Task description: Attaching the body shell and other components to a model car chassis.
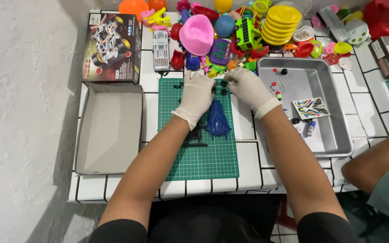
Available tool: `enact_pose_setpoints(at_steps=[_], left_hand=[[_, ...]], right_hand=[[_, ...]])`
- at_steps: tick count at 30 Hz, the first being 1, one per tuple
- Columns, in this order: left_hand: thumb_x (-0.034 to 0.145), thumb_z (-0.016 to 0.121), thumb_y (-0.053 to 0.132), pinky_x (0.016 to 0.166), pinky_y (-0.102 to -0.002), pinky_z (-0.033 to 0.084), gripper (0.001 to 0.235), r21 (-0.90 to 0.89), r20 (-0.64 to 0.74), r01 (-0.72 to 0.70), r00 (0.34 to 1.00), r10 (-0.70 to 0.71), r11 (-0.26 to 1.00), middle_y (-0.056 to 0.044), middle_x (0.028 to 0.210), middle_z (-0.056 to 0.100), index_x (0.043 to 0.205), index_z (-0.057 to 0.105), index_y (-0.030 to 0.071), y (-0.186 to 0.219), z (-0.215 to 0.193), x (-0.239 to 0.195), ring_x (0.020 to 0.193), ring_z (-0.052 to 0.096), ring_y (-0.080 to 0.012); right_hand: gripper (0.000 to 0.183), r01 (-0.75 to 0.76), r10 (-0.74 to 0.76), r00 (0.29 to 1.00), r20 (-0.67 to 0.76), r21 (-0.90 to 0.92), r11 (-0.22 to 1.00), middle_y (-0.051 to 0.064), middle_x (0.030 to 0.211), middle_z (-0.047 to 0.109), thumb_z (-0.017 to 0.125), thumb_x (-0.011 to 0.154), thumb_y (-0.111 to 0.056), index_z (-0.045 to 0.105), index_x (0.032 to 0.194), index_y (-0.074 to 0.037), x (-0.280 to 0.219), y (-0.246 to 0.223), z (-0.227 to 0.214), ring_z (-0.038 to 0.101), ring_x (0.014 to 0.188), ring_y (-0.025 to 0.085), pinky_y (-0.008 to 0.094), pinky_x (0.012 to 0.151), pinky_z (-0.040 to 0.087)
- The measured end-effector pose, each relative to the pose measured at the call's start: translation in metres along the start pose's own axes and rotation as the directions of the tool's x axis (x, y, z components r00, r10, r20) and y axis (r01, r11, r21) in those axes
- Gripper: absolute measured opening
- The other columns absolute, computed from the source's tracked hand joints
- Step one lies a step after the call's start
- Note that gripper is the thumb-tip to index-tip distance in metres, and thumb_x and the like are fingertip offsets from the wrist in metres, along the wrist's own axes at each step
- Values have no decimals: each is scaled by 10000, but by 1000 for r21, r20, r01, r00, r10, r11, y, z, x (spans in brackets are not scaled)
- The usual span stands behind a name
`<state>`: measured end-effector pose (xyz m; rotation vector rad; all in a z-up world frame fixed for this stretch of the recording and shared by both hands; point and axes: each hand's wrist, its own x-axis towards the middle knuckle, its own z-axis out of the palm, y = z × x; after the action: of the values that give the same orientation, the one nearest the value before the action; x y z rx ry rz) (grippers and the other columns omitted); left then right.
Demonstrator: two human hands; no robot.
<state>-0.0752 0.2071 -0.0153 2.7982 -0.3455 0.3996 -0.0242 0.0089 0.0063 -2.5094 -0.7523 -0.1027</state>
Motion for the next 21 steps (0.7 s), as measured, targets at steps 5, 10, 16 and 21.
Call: enact_pose_setpoints(at_steps=[5,10,16,21], left_hand=[[724,829,202,1142,-608,285,236,-6,-13,2,1000,-2,1000,-37,911,701,927,708,196,1,0,-2,1055,642,-291],[722,843,218,1120,-599,314,307,4,-38,-6,999,6,1000,-53,957,678,989,696,178,1,-6,-1,1066,628,-304],[733,844,233,1114,-597,315,354,-9,-82,-43,996,42,999,-79,1011,643,1053,717,148,3,-8,2,1105,601,-318],[772,828,253,1130,-605,293,370,5,-56,-66,996,66,998,-84,1069,634,1106,717,136,1,0,4,1171,570,-318]], right_hand=[[245,54,-52,997,55,-27,998,71,992,685,812,802,-154,746,1037,-165,-16,-18,-9,668,969,289,432,871,558],[252,25,-25,998,56,1,1000,54,974,682,823,808,-167,745,1047,-173,-11,-9,-2,667,947,266,406,851,554],[316,19,-22,998,59,47,999,109,989,689,828,823,-172,743,1126,-146,-13,-16,-7,669,958,315,425,864,550],[340,24,-25,999,35,40,999,91,997,675,849,811,-206,749,1133,-166,-11,-3,6,665,966,292,405,861,552]])
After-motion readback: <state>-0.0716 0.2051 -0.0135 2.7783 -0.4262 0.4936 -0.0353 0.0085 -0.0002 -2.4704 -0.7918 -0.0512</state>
